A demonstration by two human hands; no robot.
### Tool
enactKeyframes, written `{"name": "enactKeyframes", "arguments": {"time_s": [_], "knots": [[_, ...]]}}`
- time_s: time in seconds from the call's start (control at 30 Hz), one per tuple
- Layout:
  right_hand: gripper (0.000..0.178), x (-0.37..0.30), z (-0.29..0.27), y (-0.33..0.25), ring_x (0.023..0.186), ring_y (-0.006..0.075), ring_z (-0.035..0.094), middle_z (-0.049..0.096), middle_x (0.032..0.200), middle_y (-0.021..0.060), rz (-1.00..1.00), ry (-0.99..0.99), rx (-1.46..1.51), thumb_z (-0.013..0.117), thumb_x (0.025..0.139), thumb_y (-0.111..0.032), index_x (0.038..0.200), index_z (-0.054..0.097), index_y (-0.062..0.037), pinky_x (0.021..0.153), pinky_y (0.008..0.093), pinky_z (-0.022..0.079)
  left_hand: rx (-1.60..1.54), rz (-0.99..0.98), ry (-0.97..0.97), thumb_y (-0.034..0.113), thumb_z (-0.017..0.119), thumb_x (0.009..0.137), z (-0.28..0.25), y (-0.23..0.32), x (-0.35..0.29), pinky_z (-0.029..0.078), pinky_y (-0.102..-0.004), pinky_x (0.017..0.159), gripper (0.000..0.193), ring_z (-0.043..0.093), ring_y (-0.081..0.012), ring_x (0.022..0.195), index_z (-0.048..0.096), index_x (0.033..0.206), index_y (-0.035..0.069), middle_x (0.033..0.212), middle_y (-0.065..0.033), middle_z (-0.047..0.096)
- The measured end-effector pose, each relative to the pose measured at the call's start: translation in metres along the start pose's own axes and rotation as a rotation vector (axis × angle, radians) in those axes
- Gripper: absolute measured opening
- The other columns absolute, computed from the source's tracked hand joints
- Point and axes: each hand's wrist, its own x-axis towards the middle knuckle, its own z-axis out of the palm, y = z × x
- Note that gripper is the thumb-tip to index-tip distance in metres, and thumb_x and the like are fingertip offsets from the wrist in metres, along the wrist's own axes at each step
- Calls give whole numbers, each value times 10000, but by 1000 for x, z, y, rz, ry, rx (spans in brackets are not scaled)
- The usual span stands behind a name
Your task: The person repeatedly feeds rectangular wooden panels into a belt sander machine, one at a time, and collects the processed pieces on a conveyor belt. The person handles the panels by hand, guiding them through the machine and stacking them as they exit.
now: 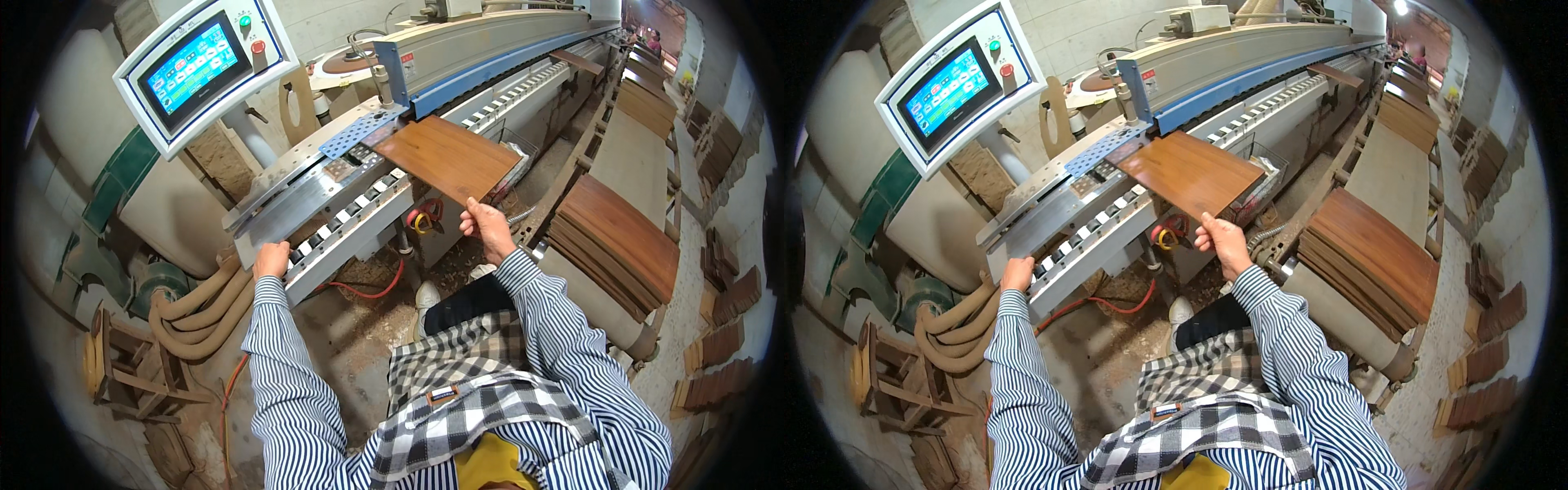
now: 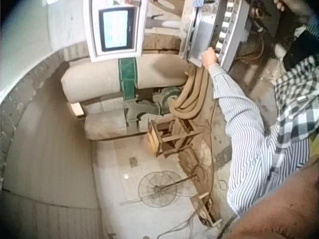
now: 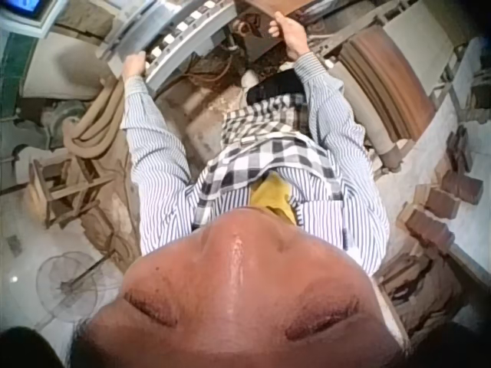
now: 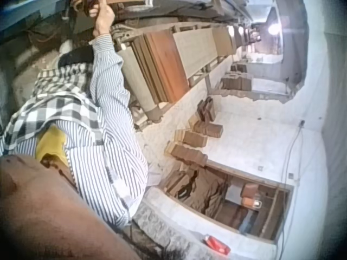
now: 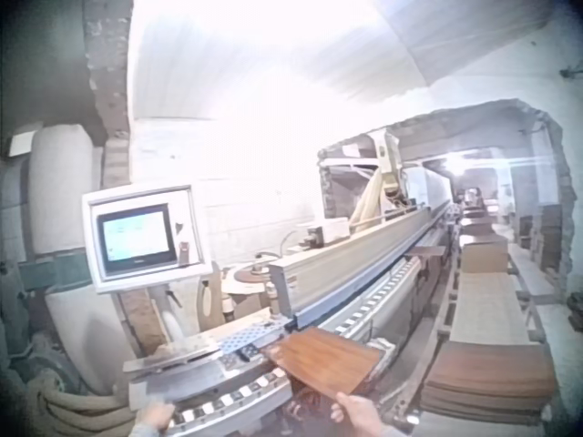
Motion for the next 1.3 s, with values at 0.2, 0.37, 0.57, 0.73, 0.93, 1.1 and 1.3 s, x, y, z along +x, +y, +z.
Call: {"name": "enactKeyframes", "arguments": {"time_s": [0.2,0.37,0.57,0.73,0.93,1.1,1.3], "knots": [[362,15,-39,-13,536,63,505,592,667,22,-1,167,68,526,867,-399,884,571,-41,490,196,370,44,104,-27,324,449,718,10,-7,21,432,-449,762,378,572,-382,874,666,844,42,943,-247,588],[384,-43,-118,-6,555,74,517,603,740,39,-199,275,15,538,876,-238,1206,466,-55,515,198,424,264,539,58,289,440,722,28,-44,54,407,-497,683,379,552,-444,753,607,758,-50,824,-295,559],[582,-180,-249,-14,591,79,541,593,691,62,-456,964,-416,511,885,-188,1375,221,-68,521,233,461,101,345,93,287,438,713,27,-40,47,414,-464,697,384,566,-424,762,631,793,-35,778,-294,565],[565,-235,-312,-38,521,88,509,589,649,56,-307,1258,-295,477,909,-287,1369,246,-54,476,239,430,-4,210,45,297,432,716,17,-18,29,414,-458,710,392,569,-409,775,644,801,-23,781,-290,569],[459,-231,-328,-31,567,71,541,599,687,43,-330,1336,-403,513,892,-257,1270,418,-15,492,215,440,25,220,61,290,431,717,15,-12,24,411,-463,719,392,561,-419,782,628,805,-37,787,-287,570],[286,-218,-327,3,653,83,546,597,823,58,-433,1238,19,591,836,-151,1070,499,-16,511,202,425,104,323,78,257,439,740,22,-21,36,418,-470,707,345,562,-420,772,625,787,-30,798,-269,576],[200,-228,-231,2,576,103,529,567,732,53,-243,706,254,480,814,-112,1010,471,-75,513,237,446,391,596,154,161,446,781,32,-54,59,450,-470,672,240,580,-388,739,601,722,-12,778,-237,586]]}}
